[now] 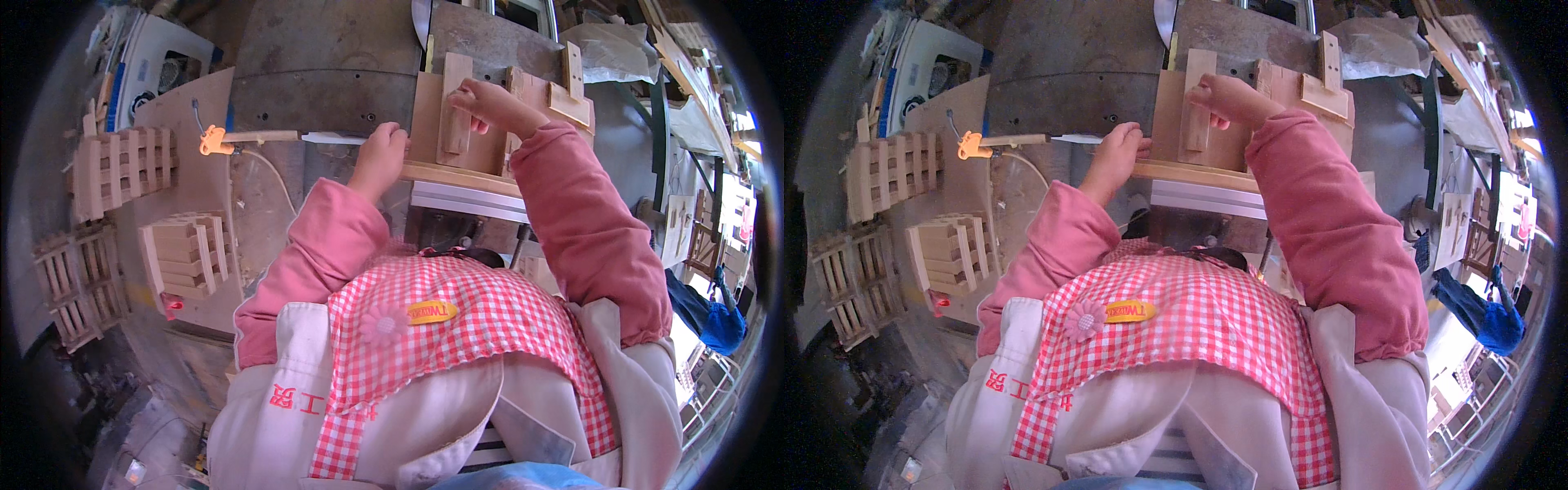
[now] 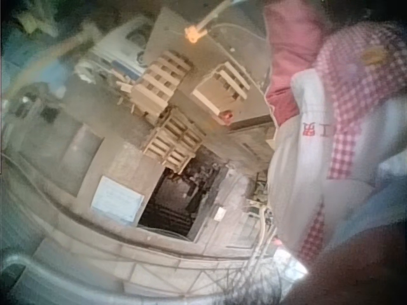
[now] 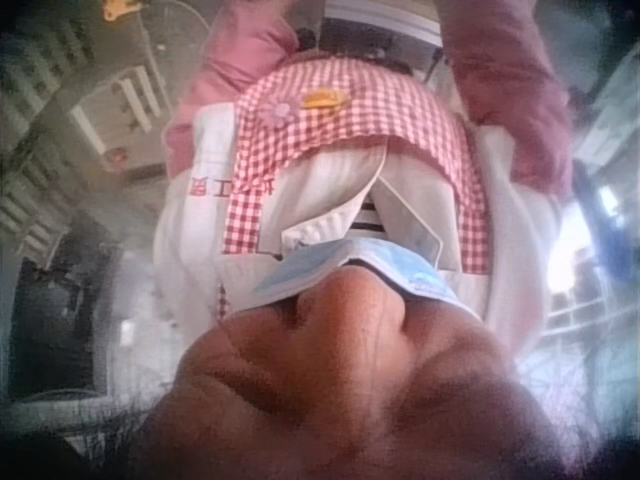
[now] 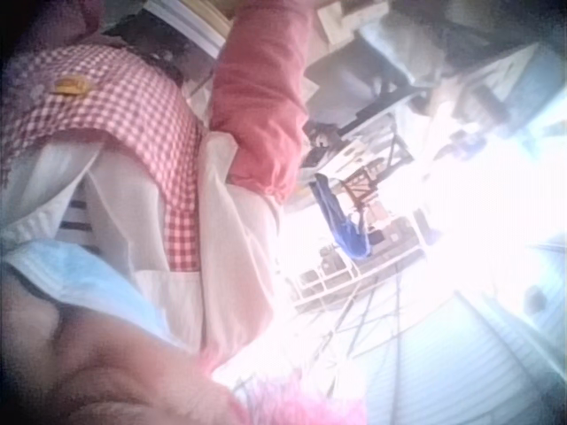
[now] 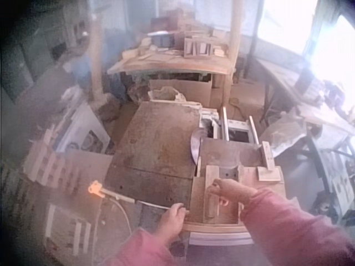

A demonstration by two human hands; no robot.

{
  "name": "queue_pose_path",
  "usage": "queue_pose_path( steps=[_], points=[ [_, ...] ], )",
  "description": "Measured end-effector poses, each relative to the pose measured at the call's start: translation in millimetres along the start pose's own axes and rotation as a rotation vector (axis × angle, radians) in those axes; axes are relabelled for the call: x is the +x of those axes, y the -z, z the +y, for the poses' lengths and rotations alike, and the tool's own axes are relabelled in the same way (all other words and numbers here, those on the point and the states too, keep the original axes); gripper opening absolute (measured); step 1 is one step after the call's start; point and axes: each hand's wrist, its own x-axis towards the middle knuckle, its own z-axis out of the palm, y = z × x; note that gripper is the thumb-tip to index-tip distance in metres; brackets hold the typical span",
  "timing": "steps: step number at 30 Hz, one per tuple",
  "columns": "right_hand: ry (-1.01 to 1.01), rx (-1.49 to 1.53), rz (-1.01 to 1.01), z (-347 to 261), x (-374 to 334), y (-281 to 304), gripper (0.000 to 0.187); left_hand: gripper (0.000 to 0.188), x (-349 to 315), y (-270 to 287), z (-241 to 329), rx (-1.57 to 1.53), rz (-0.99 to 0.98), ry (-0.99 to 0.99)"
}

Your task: The person repeatedly picks up small wooden slats and assembles them into crate-like frames on a workbench. They align the pieces by hand, secure them with a clamp, and place the completed frames into a growing stack. The process is repeated multiple times throughout the clip.

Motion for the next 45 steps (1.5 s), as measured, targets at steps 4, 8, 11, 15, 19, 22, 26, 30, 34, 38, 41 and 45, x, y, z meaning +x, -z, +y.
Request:
queue_pose_path(
  steps=[4,8,11,15,19,22,26,30,34,38,41,45],
  points=[
    [0.013,-0.01,0.028,-2,-4,-3,0.045,0.044,-2,-4,4,-0.11,0.048,0.037],
    [-0.019,-0.016,0.064,-2,-4,-7,0.042,0.046,-7,-8,3,-0.045,0.104,-0.002],
    [0.058,-0.172,0.107,1,-1,-12,0.039,0.044,-9,-7,2,0.011,0.068,-0.013],
    [0.096,-0.435,0.263,1,-4,-32,0.043,0.043,-13,-3,2,-0.055,0.024,-0.036],
    [-0.031,-0.429,0.311,-4,-12,-46,0.051,0.046,-24,3,10,0.055,-0.027,-0.172],
    [-0.068,-0.421,0.314,-10,-15,-45,0.051,0.057,-54,-21,15,0.583,0.044,-0.565],
    [-0.102,-0.395,0.319,-15,-16,-45,0.051,0.074,-74,-53,16,0.843,-0.113,-0.93],
    [-0.102,-0.384,0.323,-16,-16,-46,0.052,0.081,-69,-62,14,0.993,-0.128,-0.969],
    [-0.12,-0.361,0.319,-16,-12,-44,0.052,0.086,-63,-63,15,1.002,-0.117,-0.986],
    [-0.109,-0.374,0.324,-15,-8,-42,0.052,0.085,-61,-63,18,0.978,-0.116,-0.97],
    [-0.093,-0.395,0.335,-13,-5,-40,0.052,0.085,-58,-63,21,0.964,-0.115,-0.964],
    [-0.082,-0.389,0.36,-13,0,-36,0.053,0.082,-51,-61,28,0.962,-0.116,-0.965]
  ],
)
